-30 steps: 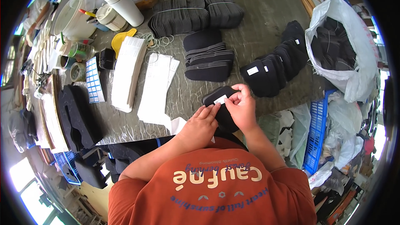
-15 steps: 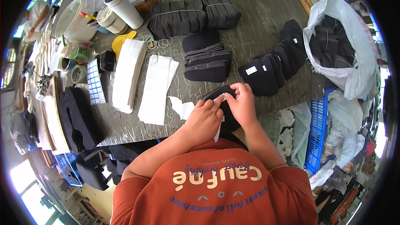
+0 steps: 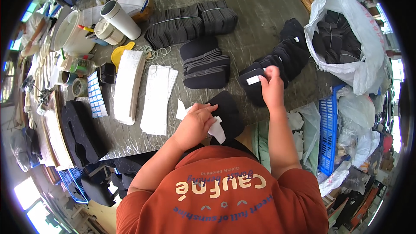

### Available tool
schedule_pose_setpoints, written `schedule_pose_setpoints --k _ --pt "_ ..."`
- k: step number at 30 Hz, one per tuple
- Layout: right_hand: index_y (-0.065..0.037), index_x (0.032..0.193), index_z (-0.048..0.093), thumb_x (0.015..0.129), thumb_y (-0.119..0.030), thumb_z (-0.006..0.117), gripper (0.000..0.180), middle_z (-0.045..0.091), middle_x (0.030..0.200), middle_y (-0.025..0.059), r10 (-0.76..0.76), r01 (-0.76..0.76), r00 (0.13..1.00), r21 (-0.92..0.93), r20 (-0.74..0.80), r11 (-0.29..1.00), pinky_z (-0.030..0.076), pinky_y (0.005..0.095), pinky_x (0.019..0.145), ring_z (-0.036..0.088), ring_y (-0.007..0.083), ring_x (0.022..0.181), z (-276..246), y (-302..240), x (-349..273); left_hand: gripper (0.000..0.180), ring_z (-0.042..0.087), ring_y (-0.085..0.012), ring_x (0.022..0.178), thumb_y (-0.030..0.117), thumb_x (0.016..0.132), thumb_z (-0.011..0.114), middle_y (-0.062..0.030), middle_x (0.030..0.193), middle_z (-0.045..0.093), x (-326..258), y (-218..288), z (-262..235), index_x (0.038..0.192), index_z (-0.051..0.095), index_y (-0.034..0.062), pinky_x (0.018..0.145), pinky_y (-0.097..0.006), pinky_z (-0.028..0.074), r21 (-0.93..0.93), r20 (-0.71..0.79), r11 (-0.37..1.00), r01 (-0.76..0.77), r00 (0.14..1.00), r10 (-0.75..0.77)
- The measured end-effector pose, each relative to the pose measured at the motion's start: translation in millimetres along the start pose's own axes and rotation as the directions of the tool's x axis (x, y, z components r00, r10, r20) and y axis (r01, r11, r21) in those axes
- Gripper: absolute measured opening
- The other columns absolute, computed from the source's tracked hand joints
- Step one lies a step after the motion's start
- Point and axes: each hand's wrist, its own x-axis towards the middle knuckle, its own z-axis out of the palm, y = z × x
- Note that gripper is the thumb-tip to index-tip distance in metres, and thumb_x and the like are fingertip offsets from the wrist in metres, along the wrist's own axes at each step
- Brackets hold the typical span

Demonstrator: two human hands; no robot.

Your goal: Sorting and applying labels to black shoe components at a factory work table.

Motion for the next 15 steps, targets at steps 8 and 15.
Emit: schedule_pose_setpoints --k 8,15 --pt "0.0 0.089 0.06 0.085 -0.005 0.065 0.009 0.062 0.079 0.0021 -0.012 -0.582 0.712 0.599 0.702 0.549 0.047 0.0247 0.066 0.057 0.008 0.075 7.4 -76.8 -62.3 0.014 0.06 -0.0283 0.079 0.01 0.087 0.061 -0.0131 0.082 0.065 0.9 8.3 -2.2 0.081 0.059 -0.0022 0.072 -0.037 0.048 -0.06 -0.106 0.988 0.141 0.984 -0.146" --pt "0.0 0.086 0.059 0.087 -0.001 0.061 0.003 0.059 0.074 -0.0013 0.155 -0.558 0.794 0.603 0.588 0.57 0.045 0.0204 0.063 0.054 0.0036 0.069 1.8 -64.1 -52.2 0.02 0.062 -0.0293 0.062 0.02 0.082 0.067 -0.0125 0.072 0.062 -20.9 14.1 -11.6 0.079 0.06 0.0019 0.058 -0.039 0.049 0.133 -0.001 0.983 0.124 0.992 -0.125"
